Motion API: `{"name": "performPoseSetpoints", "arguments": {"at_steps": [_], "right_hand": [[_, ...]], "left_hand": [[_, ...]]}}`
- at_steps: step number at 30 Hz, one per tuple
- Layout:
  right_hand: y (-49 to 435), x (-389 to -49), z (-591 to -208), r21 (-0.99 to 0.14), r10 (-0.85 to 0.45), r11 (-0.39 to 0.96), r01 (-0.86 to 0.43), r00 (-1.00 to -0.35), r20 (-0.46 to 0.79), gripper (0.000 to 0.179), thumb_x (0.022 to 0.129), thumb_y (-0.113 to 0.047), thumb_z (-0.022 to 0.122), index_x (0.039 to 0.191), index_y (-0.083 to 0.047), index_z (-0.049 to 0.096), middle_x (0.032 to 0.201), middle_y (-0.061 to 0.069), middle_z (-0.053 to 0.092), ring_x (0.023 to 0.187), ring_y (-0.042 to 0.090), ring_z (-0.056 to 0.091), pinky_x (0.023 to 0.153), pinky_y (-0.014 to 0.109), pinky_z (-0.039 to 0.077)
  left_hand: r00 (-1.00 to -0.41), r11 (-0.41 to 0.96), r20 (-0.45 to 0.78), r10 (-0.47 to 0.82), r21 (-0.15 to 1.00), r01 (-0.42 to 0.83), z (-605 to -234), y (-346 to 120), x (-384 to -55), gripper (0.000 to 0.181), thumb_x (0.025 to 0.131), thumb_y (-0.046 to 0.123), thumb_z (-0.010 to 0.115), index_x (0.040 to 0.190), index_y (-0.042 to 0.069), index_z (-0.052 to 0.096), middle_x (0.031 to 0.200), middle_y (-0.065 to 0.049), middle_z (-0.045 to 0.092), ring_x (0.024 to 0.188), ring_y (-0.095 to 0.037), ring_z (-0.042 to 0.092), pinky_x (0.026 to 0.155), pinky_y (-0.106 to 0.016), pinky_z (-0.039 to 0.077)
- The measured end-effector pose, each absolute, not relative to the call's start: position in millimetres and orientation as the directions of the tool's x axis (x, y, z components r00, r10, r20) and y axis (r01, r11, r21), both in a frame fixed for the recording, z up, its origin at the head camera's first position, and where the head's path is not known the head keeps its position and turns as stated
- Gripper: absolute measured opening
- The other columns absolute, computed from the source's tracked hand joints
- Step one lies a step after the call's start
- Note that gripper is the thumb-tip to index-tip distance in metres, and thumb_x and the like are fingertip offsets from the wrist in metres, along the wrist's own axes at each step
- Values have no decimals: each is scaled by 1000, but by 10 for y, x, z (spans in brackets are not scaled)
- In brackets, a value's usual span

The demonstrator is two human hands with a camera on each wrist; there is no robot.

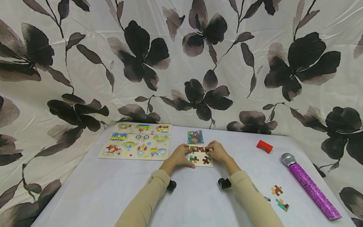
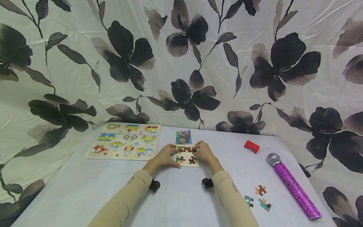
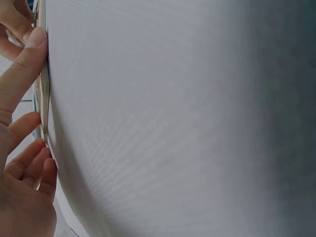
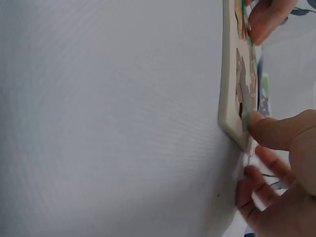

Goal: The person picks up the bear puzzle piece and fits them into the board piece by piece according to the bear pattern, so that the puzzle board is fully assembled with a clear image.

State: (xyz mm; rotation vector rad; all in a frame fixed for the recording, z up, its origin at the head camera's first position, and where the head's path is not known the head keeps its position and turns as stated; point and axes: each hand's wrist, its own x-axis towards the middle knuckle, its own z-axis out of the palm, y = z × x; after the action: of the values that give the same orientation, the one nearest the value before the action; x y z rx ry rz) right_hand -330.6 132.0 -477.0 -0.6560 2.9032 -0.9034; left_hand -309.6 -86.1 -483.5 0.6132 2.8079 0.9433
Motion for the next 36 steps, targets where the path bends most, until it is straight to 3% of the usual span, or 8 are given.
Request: {"name": "performPoseSetpoints", "arguments": {"at_steps": [3,7,11,15,20,25,30,36], "right_hand": [[1306,-3288,-4736,-515,-376,793,-325,-927,7,29,85,-8,67,112,1,67,111,26,53,102,39,46,88,51,42],[1325,-3244,-4701,-470,-367,837,-280,-925,-102,39,91,-18,60,127,-5,59,119,28,43,103,40,42,87,52,41],[1405,-3189,-4755,-579,-414,741,-340,-910,4,37,89,-13,64,124,-1,60,119,26,44,101,35,46,84,47,45],[1449,-3138,-4791,-616,-539,612,-496,-832,134,30,82,-7,71,110,2,67,110,20,56,91,28,53,76,35,47],[1431,-3074,-4728,-577,-626,599,-556,-774,96,30,81,-4,71,110,3,67,97,13,61,73,16,48,62,25,42],[1427,-3056,-4680,-584,-571,654,-481,-820,35,24,81,-3,71,105,1,69,88,8,58,69,11,46,59,23,42],[1456,-3080,-4676,-698,-382,625,-348,-917,115,7,83,-2,68,86,4,70,75,9,66,62,10,53,55,21,45],[1510,-3065,-4736,-912,-230,340,-229,-961,156,36,85,4,61,118,14,50,80,20,67,63,20,66,60,27,56]], "left_hand": [[-911,724,24,413,598,344,-4831,-864,-3096,71,60,34,89,116,-2,63,133,-22,48,126,-36,43,108,-43,34],[-911,725,27,411,597,345,-4827,-870,-3095,72,60,34,89,116,-2,63,133,-22,48,126,-37,43,108,-43,34],[-911,729,21,411,593,342,-4828,-883,-3091,73,60,35,89,117,-2,63,133,-22,48,126,-36,43,108,-43,34],[-912,736,15,409,585,340,-4821,-893,-3082,73,60,35,88,117,-2,62,133,-22,47,126,-36,42,109,-43,33],[-912,727,14,410,598,336,-4800,-880,-3074,73,61,34,88,118,-3,62,134,-22,46,127,-37,41,109,-44,32],[-913,731,-6,408,602,323,-4805,-856,-3068,72,62,34,88,119,-1,61,135,-21,46,128,-36,40,110,-43,32],[-911,725,2,413,605,330,-4819,-846,-3074,71,62,33,88,118,-1,62,135,-21,46,128,-36,40,110,-43,32],[-913,732,6,407,596,330,-4845,-861,-3095,73,61,34,88,119,-1,62,134,-21,47,127,-36,41,109,-43,33]]}}
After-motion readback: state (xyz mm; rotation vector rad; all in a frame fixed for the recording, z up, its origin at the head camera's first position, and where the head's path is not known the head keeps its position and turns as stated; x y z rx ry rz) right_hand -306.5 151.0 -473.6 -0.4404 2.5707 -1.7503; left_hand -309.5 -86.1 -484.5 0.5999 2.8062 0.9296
